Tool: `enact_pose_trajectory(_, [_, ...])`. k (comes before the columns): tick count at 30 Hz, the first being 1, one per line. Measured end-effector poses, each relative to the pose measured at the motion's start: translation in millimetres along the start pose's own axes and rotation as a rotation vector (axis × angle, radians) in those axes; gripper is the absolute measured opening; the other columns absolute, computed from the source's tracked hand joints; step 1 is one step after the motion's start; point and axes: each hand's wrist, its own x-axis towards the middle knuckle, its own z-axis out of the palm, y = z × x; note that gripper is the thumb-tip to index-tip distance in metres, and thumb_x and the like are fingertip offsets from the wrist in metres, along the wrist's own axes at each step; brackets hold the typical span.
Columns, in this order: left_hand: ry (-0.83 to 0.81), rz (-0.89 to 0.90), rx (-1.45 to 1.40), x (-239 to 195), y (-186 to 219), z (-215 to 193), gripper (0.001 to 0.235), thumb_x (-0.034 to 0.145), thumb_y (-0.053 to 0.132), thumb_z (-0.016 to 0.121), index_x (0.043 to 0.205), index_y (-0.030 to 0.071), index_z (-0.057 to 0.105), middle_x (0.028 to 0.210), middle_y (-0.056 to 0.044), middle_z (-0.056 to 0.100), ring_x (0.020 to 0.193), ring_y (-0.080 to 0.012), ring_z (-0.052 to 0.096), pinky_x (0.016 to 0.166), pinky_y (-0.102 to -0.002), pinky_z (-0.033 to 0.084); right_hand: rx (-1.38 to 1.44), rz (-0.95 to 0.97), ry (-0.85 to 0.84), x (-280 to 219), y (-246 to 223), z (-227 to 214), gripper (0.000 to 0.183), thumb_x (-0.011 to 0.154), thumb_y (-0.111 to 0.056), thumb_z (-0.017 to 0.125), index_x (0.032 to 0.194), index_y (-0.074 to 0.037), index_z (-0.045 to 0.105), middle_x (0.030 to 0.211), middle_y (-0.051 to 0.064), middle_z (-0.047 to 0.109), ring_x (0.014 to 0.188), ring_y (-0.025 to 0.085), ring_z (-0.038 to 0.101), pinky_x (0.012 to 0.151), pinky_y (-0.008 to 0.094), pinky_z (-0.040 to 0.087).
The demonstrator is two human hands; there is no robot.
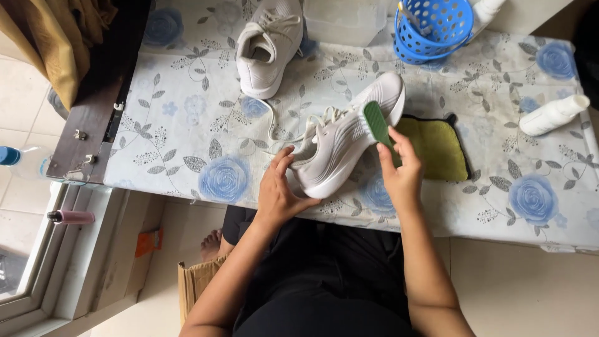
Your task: The person removes the laces from a white sneaker and then uses a green brush to scrub the upper, sides, and toe box of the shoe. The person holds the shoe with one hand and scrubs with the other, focusing on different areas of the shoe's exterior.
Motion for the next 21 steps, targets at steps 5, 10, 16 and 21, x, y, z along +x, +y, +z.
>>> enact_pose_trajectory(5, [0.024,0.032,0.001,-3.5,-3.3,3.4,0.088,0.054,0.047,0.080,0.116,0.002,0.036,0.121,-0.018,0.049,0.103,-0.0338,0.056,0.082,-0.042,0.050,0.078,0.048,-0.178,-25.6,-71.5,6.5,0.033,0.076,-0.013,0.070,0.108,-0.010,0.064,0.080,0.007,0.066,0.072,0.018,0.061,0.062,0.028,0.049])
enact_pose_trajectory(10, [0.040,0.036,0.000,-4.7,-4.9,5.1,0.088,0.053,0.048,0.080,0.115,0.002,0.037,0.120,-0.017,0.049,0.102,-0.0334,0.057,0.081,-0.041,0.050,0.121,0.062,-0.302,-7.5,-55.7,6.0,0.033,0.070,-0.015,0.075,0.103,-0.018,0.068,0.069,0.004,0.068,0.061,0.011,0.062,0.052,0.025,0.047])
enact_pose_trajectory(16, [0.026,0.049,-0.006,-3.1,-3.3,1.4,0.085,0.056,0.046,0.079,0.116,0.002,0.036,0.120,-0.018,0.049,0.098,-0.0334,0.058,0.079,-0.042,0.051,0.007,0.069,-0.158,19.8,-85.8,-15.6,0.029,0.079,-0.009,0.069,0.107,-0.006,0.063,0.093,0.014,0.066,0.090,0.029,0.062,0.076,0.039,0.048])
enact_pose_trajectory(21, [0.034,0.197,0.097,-9.1,-7.8,5.5,0.081,0.059,0.050,0.075,0.115,0.003,0.040,0.118,-0.018,0.052,0.092,-0.0330,0.059,0.075,-0.042,0.050,-0.120,0.120,-0.451,11.8,-119.2,-32.6,0.031,0.069,-0.015,0.071,0.100,-0.020,0.069,0.067,0.004,0.070,0.068,0.022,0.068,0.056,0.031,0.052])
